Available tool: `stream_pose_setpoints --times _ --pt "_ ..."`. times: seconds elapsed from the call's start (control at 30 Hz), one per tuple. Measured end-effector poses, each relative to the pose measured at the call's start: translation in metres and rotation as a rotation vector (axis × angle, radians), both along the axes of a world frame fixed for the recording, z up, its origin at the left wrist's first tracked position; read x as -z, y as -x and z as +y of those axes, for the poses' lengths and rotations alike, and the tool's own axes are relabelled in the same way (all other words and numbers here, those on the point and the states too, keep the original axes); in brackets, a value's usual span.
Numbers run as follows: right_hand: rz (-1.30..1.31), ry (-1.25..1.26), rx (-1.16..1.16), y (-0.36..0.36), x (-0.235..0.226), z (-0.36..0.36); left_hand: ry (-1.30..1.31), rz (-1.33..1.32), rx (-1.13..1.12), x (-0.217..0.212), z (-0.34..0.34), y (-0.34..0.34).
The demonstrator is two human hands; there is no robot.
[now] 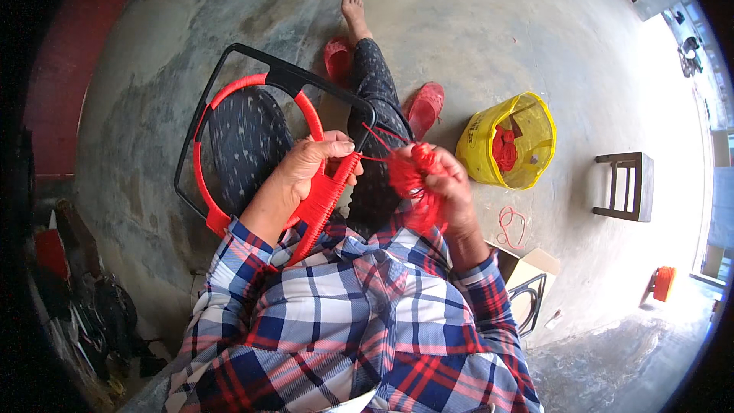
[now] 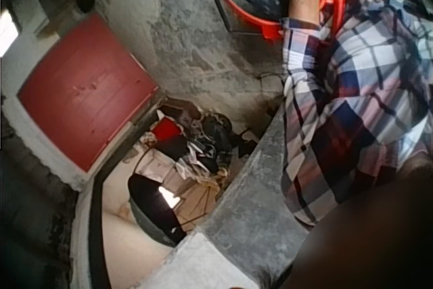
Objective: The person is wrapping red plastic cord around a black chair frame component.
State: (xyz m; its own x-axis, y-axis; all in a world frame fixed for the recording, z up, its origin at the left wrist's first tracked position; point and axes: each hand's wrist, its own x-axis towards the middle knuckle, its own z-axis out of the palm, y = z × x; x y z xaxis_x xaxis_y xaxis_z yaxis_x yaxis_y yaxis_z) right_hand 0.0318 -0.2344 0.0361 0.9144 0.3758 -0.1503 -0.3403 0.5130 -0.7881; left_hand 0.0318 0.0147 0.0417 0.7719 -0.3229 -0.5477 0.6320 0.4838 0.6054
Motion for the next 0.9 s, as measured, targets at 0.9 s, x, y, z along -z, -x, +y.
stream_pose_setpoints --times 0.9 --pt "0.518 0.008 0.835 -0.011 0.074 -0.102 0.066 0.001 -0.200 0.028 0.037 0.000"
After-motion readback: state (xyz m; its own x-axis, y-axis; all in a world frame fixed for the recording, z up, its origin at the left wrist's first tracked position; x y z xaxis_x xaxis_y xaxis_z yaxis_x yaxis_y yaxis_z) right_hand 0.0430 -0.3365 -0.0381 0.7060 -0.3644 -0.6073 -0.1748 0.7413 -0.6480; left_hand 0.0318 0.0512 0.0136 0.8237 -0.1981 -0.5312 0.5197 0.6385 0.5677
